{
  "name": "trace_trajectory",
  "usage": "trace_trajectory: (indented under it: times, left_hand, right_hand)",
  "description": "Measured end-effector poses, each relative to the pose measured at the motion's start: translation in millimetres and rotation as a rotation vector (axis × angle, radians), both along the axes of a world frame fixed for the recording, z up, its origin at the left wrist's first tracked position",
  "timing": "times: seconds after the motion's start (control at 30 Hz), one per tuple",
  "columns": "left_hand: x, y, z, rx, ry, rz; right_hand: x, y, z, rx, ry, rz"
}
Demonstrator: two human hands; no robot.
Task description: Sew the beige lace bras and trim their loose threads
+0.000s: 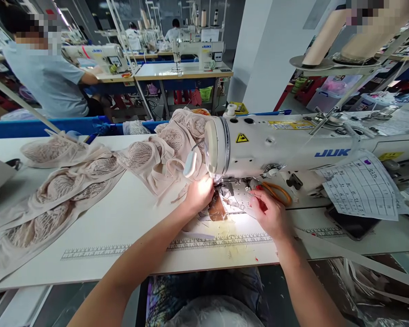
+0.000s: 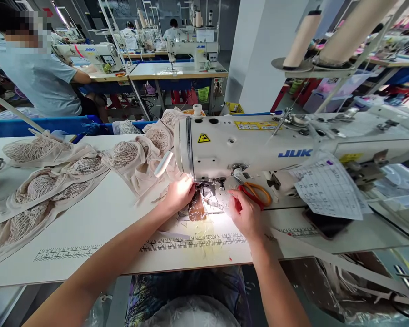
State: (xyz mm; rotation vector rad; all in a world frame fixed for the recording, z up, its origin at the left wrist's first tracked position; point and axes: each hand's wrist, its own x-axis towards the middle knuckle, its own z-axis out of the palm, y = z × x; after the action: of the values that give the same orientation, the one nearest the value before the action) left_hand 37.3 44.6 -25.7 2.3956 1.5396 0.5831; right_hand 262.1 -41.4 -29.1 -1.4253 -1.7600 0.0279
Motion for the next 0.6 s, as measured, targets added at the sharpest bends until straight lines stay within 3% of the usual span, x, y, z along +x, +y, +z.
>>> trace_trajectory:
  times: [0.4,0.5,0.6]
  left_hand:
    - [-11,-3,-3.6,0.073,-0.044,-0.141]
    - [-12,-4,-4.0,0.062,-0.047,-0.147]
    - [-13,-4,-3.6,0.034,-0.069,-0.132]
  right_hand:
    - [-4,-1,-1.0,0.008,0.024,-0.010]
    - [0,-16,18.5,0.050,0.050,-0.029]
    - [24,-40,54.2,0.185,0.078,-0.170]
